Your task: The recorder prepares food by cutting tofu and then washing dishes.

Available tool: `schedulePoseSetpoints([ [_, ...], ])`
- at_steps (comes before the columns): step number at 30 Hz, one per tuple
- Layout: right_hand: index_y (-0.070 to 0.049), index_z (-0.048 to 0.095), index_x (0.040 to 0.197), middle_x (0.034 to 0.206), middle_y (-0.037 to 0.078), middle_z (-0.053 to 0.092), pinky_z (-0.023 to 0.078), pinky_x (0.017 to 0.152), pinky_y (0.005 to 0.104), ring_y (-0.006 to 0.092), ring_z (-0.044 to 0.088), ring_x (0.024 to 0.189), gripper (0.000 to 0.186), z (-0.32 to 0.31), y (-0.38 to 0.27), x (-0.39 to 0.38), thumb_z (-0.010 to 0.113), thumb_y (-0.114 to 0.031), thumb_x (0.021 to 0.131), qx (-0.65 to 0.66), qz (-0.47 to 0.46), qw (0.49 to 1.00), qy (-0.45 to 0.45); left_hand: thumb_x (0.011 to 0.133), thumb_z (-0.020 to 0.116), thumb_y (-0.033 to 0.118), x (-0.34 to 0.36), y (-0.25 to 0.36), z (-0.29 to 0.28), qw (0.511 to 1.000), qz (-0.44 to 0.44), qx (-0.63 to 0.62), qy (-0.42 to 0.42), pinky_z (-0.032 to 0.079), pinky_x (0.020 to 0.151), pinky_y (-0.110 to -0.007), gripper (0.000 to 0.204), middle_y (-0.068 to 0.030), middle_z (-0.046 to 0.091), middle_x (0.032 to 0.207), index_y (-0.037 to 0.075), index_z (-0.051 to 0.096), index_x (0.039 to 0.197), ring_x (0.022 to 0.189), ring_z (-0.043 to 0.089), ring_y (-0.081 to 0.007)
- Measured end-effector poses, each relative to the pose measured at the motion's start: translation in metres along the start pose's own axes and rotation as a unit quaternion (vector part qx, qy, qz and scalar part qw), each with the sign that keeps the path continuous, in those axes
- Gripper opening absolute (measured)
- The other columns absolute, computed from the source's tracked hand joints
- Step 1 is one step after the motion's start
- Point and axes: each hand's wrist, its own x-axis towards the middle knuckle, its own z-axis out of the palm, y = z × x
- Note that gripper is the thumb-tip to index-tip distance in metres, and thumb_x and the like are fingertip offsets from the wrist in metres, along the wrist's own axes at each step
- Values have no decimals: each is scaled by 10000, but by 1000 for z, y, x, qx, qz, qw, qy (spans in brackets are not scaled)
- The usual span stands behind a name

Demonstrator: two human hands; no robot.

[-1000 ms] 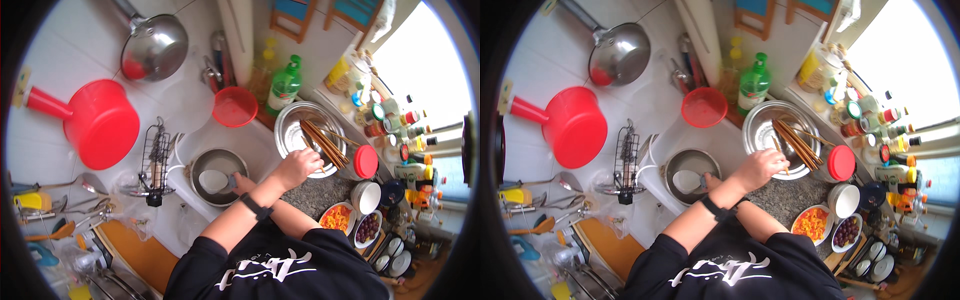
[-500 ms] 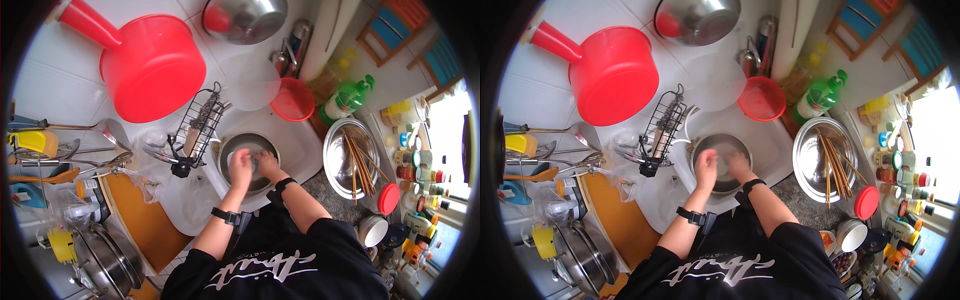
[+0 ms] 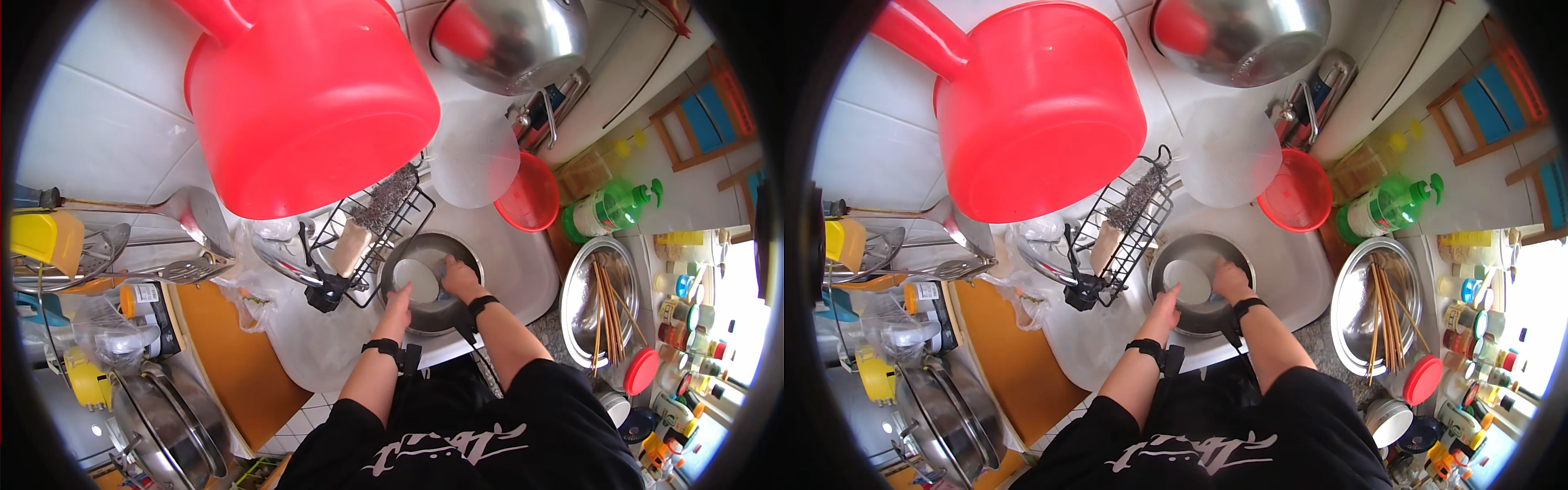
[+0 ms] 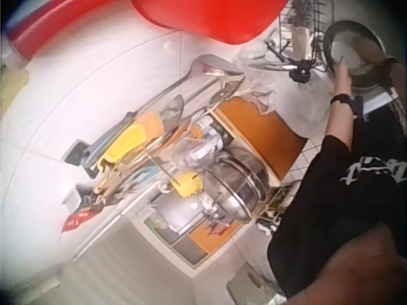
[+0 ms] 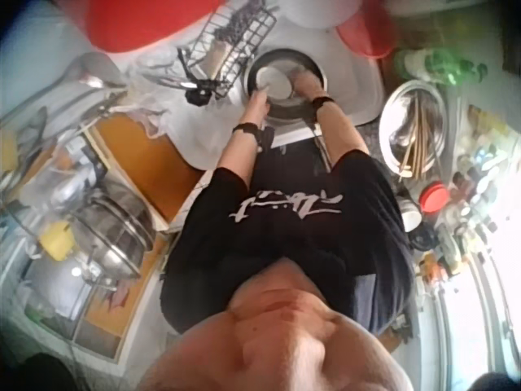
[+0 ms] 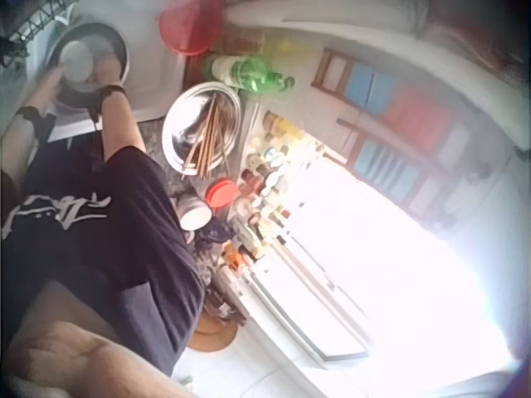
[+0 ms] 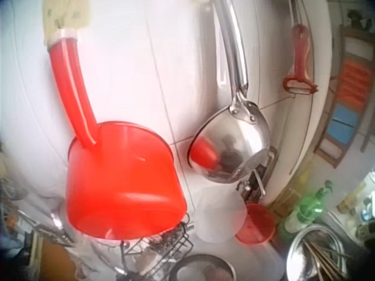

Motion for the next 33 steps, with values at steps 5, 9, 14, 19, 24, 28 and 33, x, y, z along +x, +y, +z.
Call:
schedulePoseSetpoints([
  [5,-152,597,1473,1382,261,703,540,1123,517,457,691,1270,602,-22,-7,-12,707,-181,882,128,-109,982,-91,930,814,276,33,-13,11,994,101,-49,-6,388,1183,-648,939,-184,412,1674,121,263,1674,1477,480,-395],
  [9,-202,526,1605,1520,202,637,475,1214,483,450,566,1445,784,-8,-12,-22,730,-131,851,-32,-269,958,-99,920,780,223,27,-10,13,996,88,10,-9,559,968,-654,908,-176,452,1633,124,279,1670,1426,523,-413],
  [14,-190,546,1591,1553,152,632,472,1206,515,423,541,1484,760,16,-15,-28,808,-213,878,-128,-295,947,-30,923,752,222,23,-2,12,991,123,20,-45,662,801,-590,903,-189,462,1618,120,286,1690,1396,551,-429],
  [19,-160,524,1588,1488,157,674,532,1131,499,420,658,1347,818,11,-35,-32,869,-262,853,-33,-262,953,-152,945,781,300,29,-13,9,988,133,54,-57,674,766,-564,890,-216,468,1610,109,322,1684,1375,577,-421],
  [24,-109,587,1506,1435,183,706,559,1071,496,427,688,1288,759,-14,-58,-46,899,-277,835,370,-89,906,-187,991,776,485,43,-18,6,985,140,-53,-84,657,800,-532,866,-208,518,1576,133,367,1668,1373,587,-407],
  [28,-106,626,1450,1415,157,714,566,1083,488,433,684,1271,711,-25,-65,-66,887,-275,811,293,-129,937,-139,1018,729,500,30,-1,-4,977,153,-63,-137,644,796,-583,757,-183,558,1515,139,428,1611,1333,615,-400],
  [33,-215,731,1252,1209,80,732,493,1159,505,339,725,1159,378,-42,-25,-79,771,-225,877,-117,-409,902,77,1027,669,395,-4,38,-19,975,115,27,-190,674,821,-646,579,-177,643,1360,125,508,1513,1145,729,-401],
])
